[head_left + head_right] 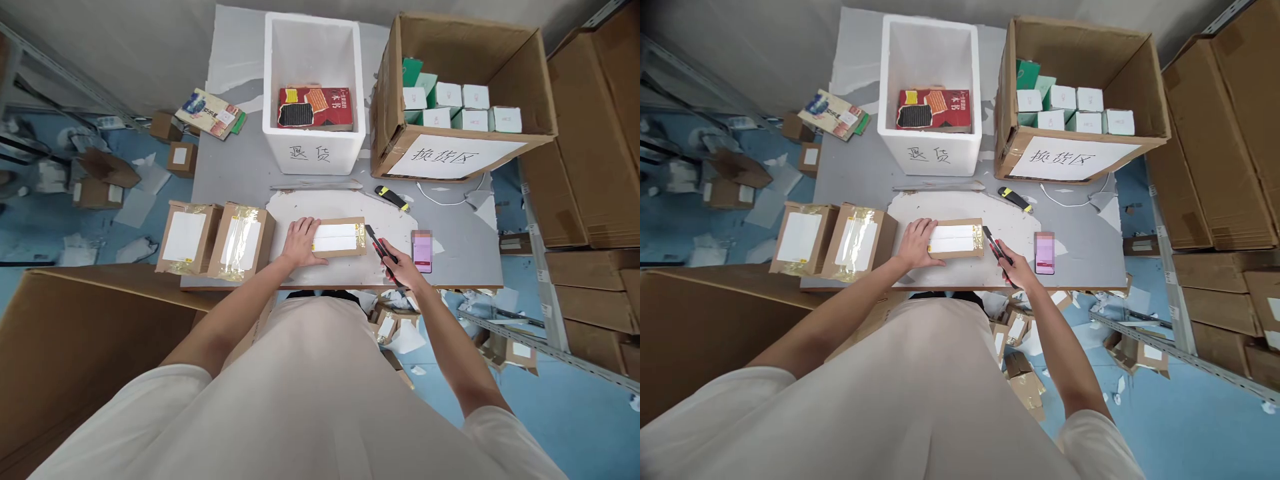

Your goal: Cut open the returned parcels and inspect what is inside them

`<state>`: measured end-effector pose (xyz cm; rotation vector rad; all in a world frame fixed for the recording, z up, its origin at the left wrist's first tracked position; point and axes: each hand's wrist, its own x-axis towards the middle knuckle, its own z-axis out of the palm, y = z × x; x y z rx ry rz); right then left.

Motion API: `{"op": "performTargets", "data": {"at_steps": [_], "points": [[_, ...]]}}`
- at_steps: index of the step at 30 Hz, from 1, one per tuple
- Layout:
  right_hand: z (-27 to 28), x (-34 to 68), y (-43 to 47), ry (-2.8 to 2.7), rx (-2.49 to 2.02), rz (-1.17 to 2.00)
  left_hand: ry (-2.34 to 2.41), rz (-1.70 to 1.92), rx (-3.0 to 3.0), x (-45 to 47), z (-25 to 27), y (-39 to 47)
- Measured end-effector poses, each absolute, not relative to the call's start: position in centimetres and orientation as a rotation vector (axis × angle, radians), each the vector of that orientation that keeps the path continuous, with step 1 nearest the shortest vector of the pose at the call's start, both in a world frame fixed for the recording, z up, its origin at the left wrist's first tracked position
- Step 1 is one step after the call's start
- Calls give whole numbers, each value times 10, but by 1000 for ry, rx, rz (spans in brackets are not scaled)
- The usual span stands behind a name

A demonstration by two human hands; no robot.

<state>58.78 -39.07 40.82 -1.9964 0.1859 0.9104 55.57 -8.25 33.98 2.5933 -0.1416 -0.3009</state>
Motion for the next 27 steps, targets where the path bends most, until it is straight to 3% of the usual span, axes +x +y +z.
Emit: {"op": "performTargets", "data": {"at_steps": [10, 27], "points": [[421, 617, -407, 11, -2097, 1130, -127, -215, 2532, 564, 330, -82], [425, 581, -431, -7, -2042, 1249, -181, -84, 2535, 565, 323, -80]]}}
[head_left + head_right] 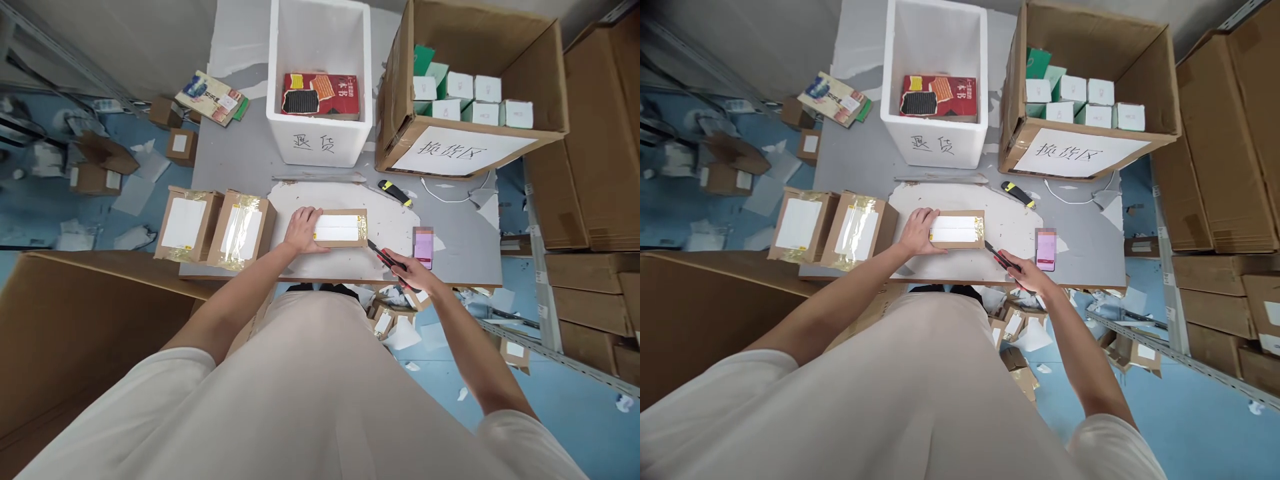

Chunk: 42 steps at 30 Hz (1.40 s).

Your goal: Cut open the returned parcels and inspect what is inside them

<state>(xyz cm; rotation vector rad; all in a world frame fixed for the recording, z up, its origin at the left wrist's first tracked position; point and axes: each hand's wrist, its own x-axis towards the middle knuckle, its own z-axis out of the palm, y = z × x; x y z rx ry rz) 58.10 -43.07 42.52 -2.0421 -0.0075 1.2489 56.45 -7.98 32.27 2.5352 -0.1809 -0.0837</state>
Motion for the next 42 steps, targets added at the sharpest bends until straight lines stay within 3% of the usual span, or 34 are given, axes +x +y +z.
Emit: {"op": "performTargets", "data": {"at_steps": [6, 11, 19, 27, 42], "points": [[412, 552, -448, 247, -2047, 785, -170, -39, 2445, 559, 319, -76], [368, 552, -400, 475, -1831, 430, 140, 172, 2250, 519, 307, -77], [341, 565, -344, 447, -1693, 449, 495, -87, 1717, 473, 277, -90], [348, 588, -347, 403, -2113, 378, 709, -158, 2010, 507, 302, -80], [328, 506, -376, 421, -1906, 564, 385, -378, 1924, 440, 258, -76]]}}
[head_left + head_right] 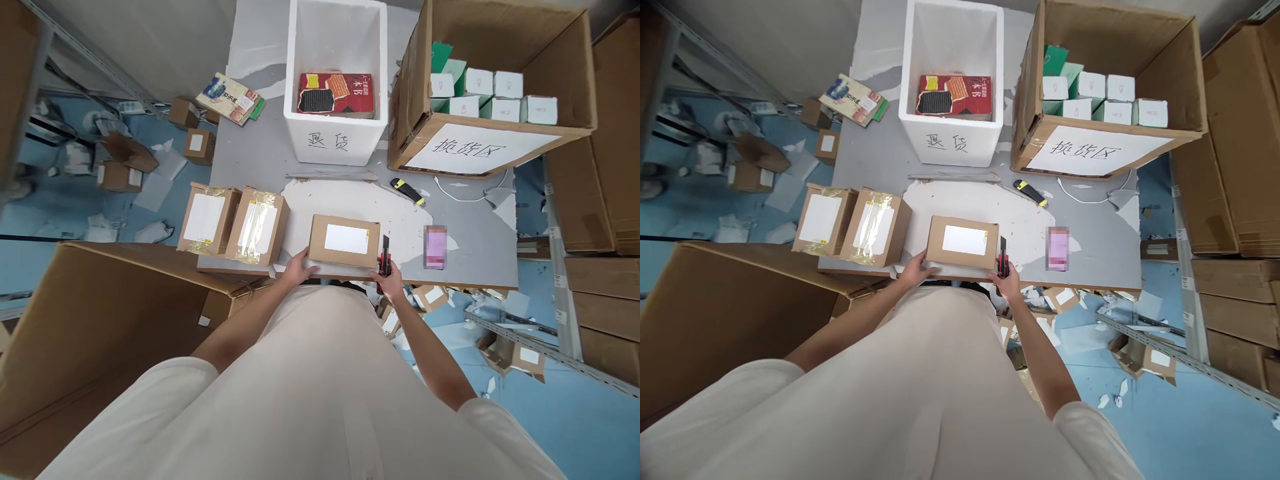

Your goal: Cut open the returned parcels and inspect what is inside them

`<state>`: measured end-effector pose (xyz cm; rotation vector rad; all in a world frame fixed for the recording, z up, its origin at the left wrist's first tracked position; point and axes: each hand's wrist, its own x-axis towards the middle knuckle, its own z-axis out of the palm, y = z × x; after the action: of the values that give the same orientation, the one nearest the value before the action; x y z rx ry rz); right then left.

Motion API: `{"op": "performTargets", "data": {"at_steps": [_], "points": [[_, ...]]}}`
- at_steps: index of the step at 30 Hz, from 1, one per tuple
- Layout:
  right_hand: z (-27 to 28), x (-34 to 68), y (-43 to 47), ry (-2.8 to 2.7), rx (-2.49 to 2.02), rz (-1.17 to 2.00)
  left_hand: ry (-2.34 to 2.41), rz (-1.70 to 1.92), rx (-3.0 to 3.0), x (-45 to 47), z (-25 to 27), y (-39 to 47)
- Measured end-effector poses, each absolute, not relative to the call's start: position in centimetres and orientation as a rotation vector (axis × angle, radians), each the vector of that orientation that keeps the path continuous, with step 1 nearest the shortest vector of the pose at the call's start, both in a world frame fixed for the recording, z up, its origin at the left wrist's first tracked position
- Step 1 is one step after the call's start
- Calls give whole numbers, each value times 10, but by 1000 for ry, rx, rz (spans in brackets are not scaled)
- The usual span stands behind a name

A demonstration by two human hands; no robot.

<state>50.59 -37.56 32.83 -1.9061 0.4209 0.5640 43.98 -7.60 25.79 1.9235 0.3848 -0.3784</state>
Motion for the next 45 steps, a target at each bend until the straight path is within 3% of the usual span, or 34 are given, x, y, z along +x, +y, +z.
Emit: {"op": "performTargets", "data": {"at_steps": [8, 15, 21, 26, 30, 39, 45], "points": [[350, 536, -355, 423, -2076, 379, 415, -226, 1990, 458, 289, -77], [370, 609, -336, 195, -2541, 327, 526, -70, 2231, 504, 320, -78], [394, 621, -326, -160, -2781, 295, -91, 121, 2327, 506, 311, -103], [422, 632, -292, -1201, -2666, 761, -131, 102, 2328, 502, 299, -108], [418, 641, -264, -1614, -2656, 972, -140, 97, 2289, 499, 296, -106], [426, 639, -245, -1761, -2784, 1050, -110, 102, 2263, 501, 296, -104], [438, 647, -301, -1610, -2957, 1132, -101, 70, 2274, 502, 293, -103]]}}
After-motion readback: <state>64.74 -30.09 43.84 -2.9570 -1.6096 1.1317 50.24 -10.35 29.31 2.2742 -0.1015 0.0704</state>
